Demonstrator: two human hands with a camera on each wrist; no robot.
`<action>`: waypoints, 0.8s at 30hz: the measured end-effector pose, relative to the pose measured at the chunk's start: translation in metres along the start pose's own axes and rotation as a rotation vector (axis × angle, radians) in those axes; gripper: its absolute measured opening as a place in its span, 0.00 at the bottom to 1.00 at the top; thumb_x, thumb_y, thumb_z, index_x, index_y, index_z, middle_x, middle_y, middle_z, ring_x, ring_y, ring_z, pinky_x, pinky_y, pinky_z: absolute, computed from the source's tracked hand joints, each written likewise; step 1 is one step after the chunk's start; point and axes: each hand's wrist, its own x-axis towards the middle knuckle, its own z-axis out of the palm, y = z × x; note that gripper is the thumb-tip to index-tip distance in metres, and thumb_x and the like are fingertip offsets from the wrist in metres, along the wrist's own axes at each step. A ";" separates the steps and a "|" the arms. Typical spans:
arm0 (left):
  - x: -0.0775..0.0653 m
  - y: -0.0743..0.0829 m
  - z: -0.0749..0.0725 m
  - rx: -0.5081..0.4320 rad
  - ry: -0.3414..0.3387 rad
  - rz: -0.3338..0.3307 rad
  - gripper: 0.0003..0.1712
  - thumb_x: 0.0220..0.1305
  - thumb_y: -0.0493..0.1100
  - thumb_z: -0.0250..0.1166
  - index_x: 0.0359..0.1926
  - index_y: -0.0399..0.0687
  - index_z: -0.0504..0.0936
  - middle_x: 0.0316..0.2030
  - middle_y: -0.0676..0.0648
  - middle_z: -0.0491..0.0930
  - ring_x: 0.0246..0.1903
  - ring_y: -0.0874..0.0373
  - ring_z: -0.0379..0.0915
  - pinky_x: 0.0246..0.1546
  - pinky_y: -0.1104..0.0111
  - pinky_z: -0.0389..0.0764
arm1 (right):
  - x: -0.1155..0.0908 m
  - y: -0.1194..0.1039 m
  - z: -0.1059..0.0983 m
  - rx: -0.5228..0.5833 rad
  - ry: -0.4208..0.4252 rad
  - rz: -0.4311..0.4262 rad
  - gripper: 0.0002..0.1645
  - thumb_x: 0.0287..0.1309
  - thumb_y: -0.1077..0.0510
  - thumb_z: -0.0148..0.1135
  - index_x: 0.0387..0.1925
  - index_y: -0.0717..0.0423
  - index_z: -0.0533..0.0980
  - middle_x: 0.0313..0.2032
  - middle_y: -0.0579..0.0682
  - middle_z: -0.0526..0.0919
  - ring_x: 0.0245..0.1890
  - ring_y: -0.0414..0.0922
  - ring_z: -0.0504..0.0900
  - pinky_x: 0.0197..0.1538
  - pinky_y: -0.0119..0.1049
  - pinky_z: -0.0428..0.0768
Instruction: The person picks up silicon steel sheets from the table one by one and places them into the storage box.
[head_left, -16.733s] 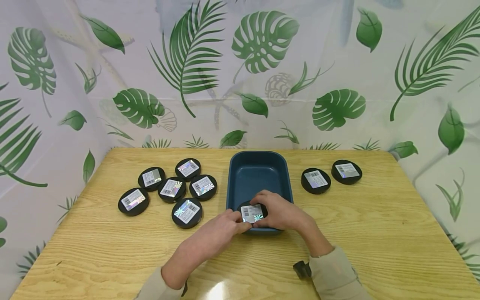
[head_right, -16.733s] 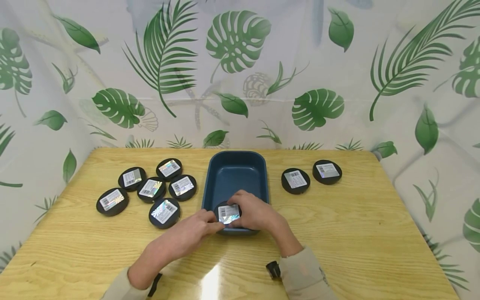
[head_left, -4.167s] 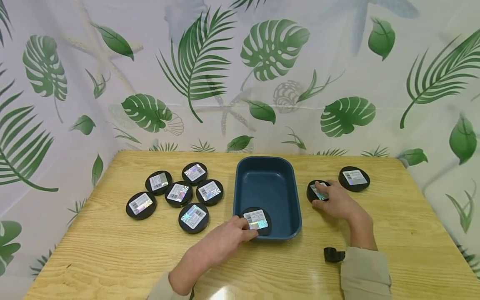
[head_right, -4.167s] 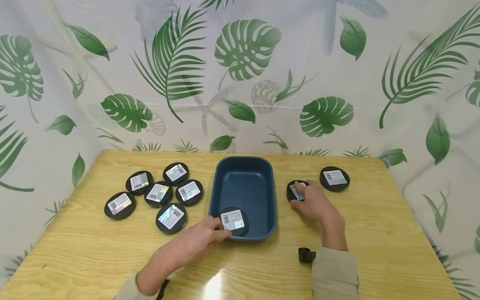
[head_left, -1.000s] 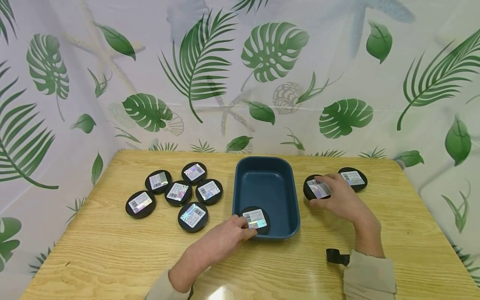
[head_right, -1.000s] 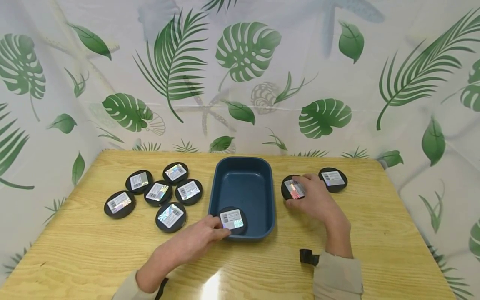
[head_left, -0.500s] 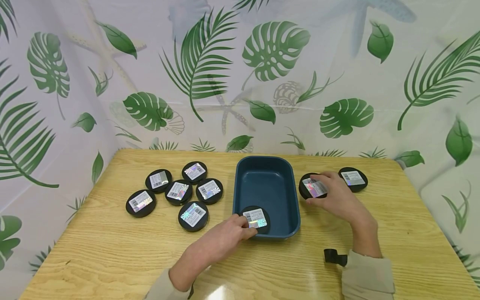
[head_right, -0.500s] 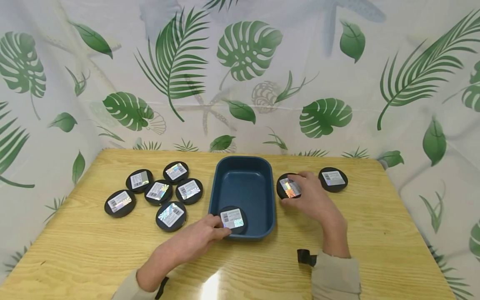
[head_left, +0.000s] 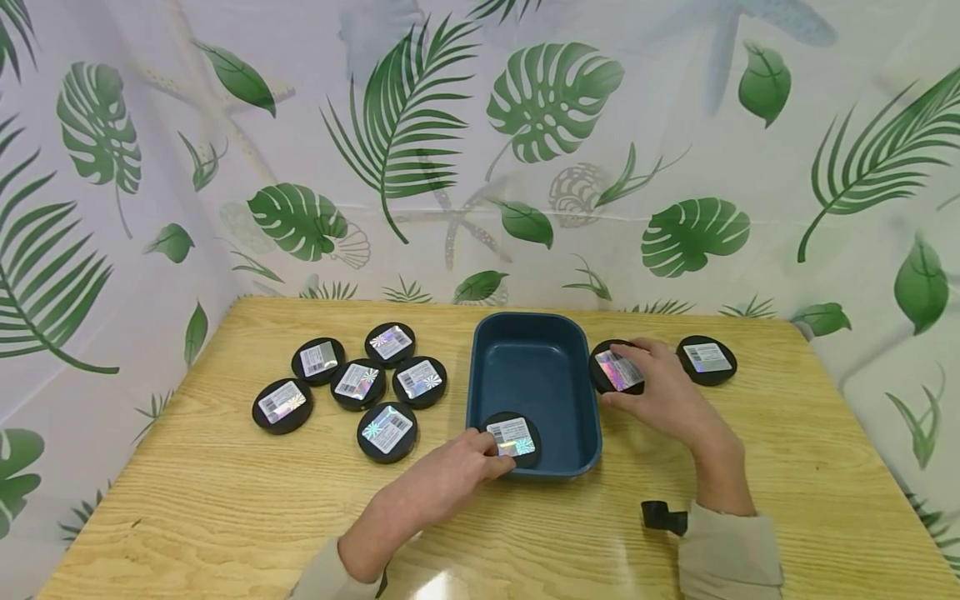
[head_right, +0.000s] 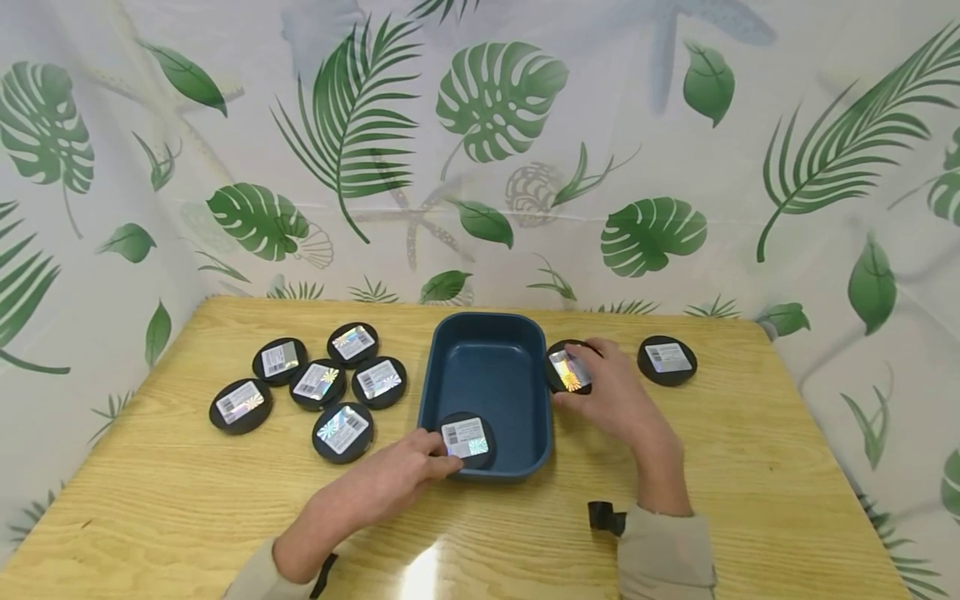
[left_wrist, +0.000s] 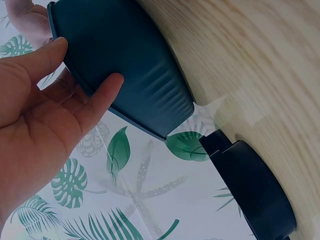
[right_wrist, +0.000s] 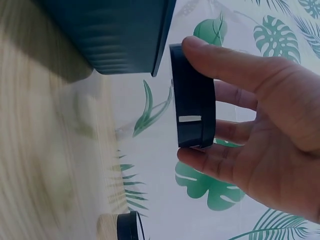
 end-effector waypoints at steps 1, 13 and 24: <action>0.000 0.000 0.000 -0.001 -0.001 0.000 0.17 0.64 0.32 0.65 0.50 0.55 0.86 0.40 0.50 0.79 0.39 0.58 0.72 0.41 0.74 0.77 | 0.000 -0.001 0.000 0.002 0.001 -0.001 0.42 0.57 0.55 0.72 0.68 0.67 0.66 0.67 0.74 0.58 0.67 0.72 0.56 0.63 0.67 0.63; 0.001 0.000 -0.001 -0.010 -0.015 -0.009 0.16 0.66 0.34 0.64 0.50 0.55 0.85 0.41 0.50 0.79 0.40 0.58 0.72 0.42 0.74 0.77 | 0.006 -0.014 0.010 0.036 0.077 -0.073 0.41 0.54 0.59 0.74 0.67 0.67 0.67 0.67 0.72 0.59 0.65 0.70 0.60 0.61 0.63 0.68; 0.001 -0.001 -0.001 -0.001 -0.023 -0.002 0.16 0.66 0.34 0.64 0.51 0.55 0.85 0.41 0.50 0.79 0.40 0.58 0.72 0.43 0.73 0.77 | 0.012 -0.024 0.020 0.072 0.094 -0.122 0.41 0.54 0.62 0.73 0.67 0.66 0.67 0.67 0.71 0.59 0.66 0.68 0.60 0.60 0.62 0.70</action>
